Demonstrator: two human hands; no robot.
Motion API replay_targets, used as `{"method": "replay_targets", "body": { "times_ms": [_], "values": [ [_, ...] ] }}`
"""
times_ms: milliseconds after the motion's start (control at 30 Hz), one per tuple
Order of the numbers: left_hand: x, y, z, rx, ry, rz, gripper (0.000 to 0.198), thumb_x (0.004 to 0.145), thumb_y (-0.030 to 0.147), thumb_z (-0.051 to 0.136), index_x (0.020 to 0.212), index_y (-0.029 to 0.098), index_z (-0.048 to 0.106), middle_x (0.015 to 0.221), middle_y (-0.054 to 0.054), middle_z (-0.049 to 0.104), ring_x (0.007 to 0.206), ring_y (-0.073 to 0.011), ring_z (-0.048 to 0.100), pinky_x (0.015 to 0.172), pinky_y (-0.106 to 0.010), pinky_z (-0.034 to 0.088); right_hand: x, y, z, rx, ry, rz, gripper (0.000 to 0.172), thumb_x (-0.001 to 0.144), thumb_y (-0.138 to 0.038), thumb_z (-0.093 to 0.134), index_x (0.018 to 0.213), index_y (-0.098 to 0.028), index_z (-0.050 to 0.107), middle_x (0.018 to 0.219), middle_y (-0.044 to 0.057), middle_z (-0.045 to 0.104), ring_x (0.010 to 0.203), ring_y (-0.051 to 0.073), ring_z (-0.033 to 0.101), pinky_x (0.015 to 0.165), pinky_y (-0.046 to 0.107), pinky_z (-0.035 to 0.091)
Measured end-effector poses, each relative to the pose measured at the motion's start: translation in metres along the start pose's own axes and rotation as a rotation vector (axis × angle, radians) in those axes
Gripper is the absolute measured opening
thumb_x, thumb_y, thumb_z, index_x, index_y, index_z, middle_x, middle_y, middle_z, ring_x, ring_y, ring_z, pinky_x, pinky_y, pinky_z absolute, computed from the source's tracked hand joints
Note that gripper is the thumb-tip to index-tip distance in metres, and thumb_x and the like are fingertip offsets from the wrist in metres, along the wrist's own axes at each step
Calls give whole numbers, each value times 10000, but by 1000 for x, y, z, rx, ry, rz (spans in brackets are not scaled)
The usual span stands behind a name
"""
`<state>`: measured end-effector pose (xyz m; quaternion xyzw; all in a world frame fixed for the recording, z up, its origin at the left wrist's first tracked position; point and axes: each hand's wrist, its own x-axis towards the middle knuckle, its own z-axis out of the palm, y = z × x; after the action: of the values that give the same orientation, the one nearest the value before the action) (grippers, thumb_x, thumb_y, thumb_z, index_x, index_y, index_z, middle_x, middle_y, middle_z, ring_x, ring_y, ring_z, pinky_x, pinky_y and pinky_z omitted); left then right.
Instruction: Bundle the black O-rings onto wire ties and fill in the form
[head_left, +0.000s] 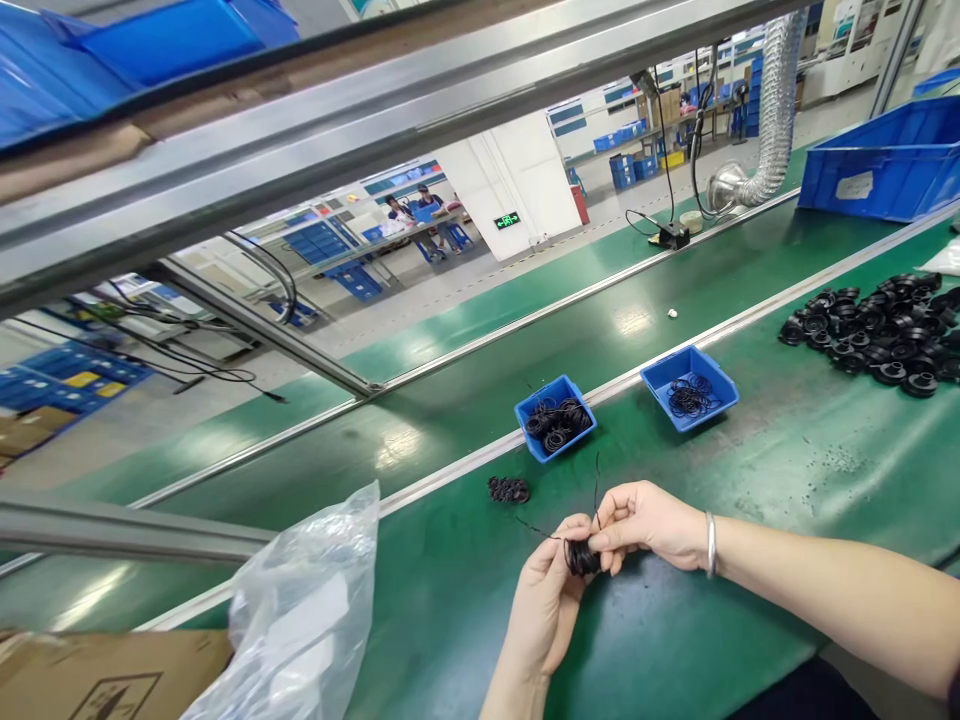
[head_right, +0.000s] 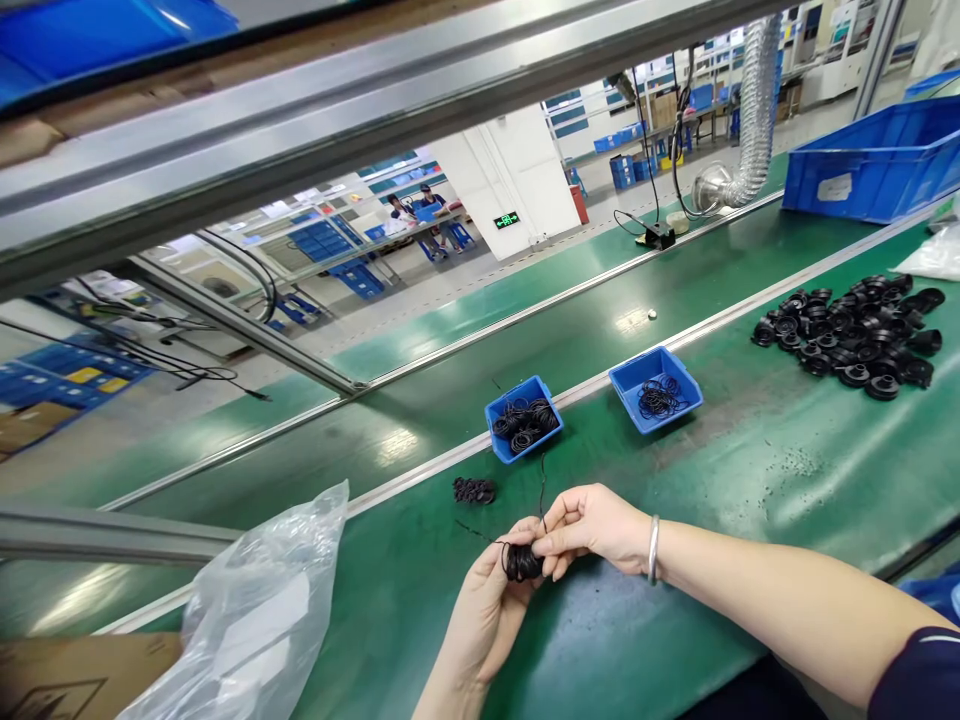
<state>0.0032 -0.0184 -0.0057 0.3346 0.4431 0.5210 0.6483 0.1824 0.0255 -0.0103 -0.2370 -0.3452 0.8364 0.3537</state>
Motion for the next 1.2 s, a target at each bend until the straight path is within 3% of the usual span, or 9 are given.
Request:
{"method": "replay_targets", "body": {
  "times_ms": [200,367,467,700,867,1000,1200],
  "values": [
    [-4,7,2,-48,-44,-47,328,783,449,760,988,194,765,1034,-83,665,809,-189,636,793,-375,563,-1,-3,2,-45,-15,4,481,566,-419,914,781,-113,612,640,43,716,536,139,665,577,267,532],
    [-6,11,2,-55,-82,-72,231,760,398,793,796,174,752,1078,-64,639,862,-206,659,791,-371,580,-1,-3,1,-133,49,-43,433,532,-378,932,721,-109,650,660,6,694,536,91,592,537,223,464],
    [-7,10,1,-58,-116,-83,217,775,385,782,782,172,739,1077,-57,638,865,-221,680,789,-388,588,-2,-4,0,-150,41,-45,414,548,-373,926,723,-114,655,687,1,692,521,76,558,525,218,440],
    [-7,10,1,-62,-167,-129,304,876,395,672,1085,179,721,1023,-104,723,939,-288,702,880,-463,563,-2,-8,-3,-260,-7,-67,436,644,-477,859,751,-132,614,641,-18,642,535,89,566,531,222,468],
    [-7,12,3,-42,-223,-118,247,924,354,611,921,146,744,1057,-89,666,949,-256,665,887,-449,559,-1,-8,-4,-387,-39,-86,464,712,-566,778,768,-139,605,616,-4,637,545,114,595,498,221,474],
    [-8,12,4,-76,-216,-128,243,885,357,663,801,137,725,1050,-65,612,938,-248,642,905,-488,551,-3,-9,-4,-464,-31,-121,456,755,-584,734,806,-150,603,638,0,635,545,120,583,489,230,465],
    [-10,8,8,-170,-210,-180,285,891,331,654,690,131,675,1045,-92,638,979,-238,608,926,-535,538,-6,-16,-1,-707,24,-365,338,788,-487,750,706,-166,683,798,25,592,752,156,588,730,304,515]
  ]
}}
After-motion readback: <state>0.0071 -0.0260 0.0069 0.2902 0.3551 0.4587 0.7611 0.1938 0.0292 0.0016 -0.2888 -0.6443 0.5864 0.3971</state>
